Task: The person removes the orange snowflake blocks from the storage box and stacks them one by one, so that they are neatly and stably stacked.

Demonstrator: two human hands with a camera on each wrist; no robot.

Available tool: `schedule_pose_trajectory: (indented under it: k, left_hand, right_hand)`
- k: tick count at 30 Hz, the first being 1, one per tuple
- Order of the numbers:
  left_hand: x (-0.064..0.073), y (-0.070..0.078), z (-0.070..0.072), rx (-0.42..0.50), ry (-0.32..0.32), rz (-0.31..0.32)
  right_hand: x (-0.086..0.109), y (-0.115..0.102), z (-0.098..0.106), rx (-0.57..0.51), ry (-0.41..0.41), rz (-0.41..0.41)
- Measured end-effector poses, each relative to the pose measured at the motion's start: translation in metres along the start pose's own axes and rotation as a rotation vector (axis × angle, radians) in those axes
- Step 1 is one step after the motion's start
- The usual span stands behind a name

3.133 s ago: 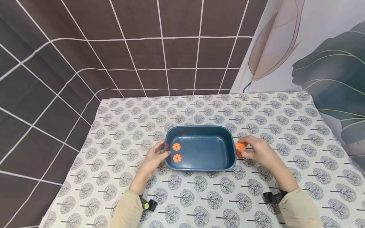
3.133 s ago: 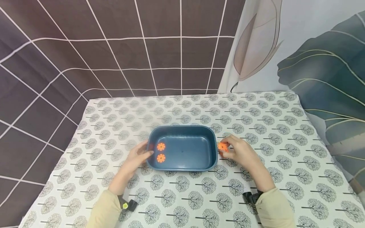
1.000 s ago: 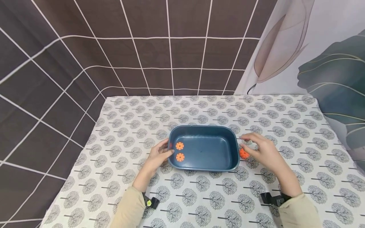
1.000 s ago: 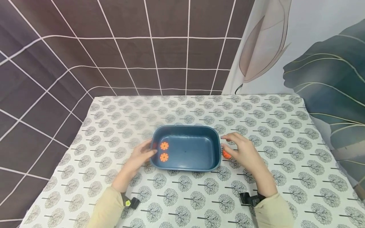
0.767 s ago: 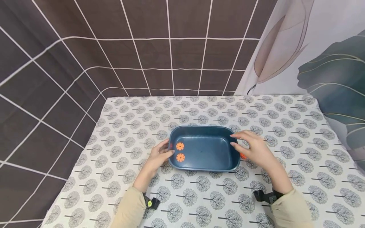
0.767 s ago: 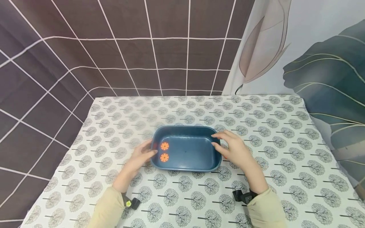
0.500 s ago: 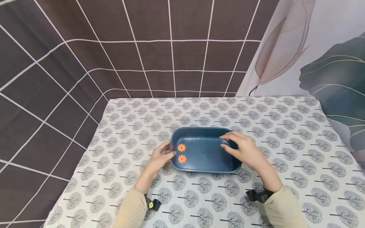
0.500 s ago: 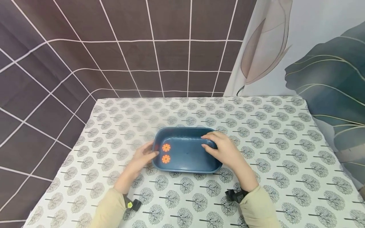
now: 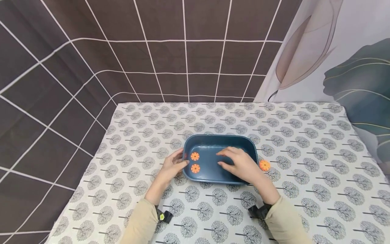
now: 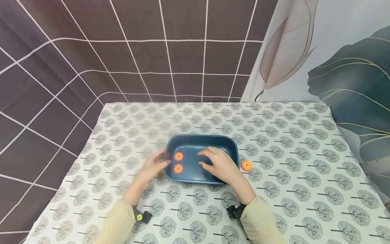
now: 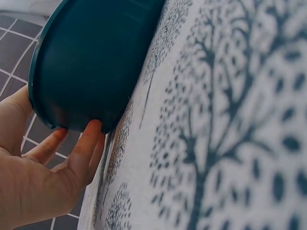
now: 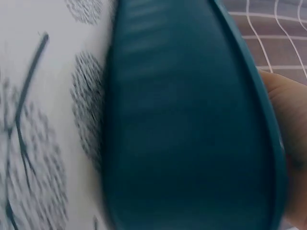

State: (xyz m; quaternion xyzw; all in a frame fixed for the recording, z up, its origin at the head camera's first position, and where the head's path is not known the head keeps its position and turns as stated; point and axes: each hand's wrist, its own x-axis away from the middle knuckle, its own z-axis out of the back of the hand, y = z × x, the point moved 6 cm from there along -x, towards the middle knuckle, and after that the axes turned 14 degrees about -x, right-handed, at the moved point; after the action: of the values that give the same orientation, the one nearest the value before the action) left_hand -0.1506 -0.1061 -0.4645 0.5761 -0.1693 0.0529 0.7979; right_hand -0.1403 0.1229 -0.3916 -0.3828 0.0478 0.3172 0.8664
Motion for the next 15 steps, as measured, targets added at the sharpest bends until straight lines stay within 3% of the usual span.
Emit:
schedule_pose_trajectory:
  k: [6,15]
  left_hand:
    - [0.0,-0.001,0.001,-0.001,-0.003,0.007]
    - [0.0,0.0,0.0,0.005,-0.013,-0.021]
  right_hand:
    - [-0.01,-0.008,-0.026,0.002,-0.052,0.048]
    - [-0.023,-0.016,-0.051,0.009,-0.145,0.018]
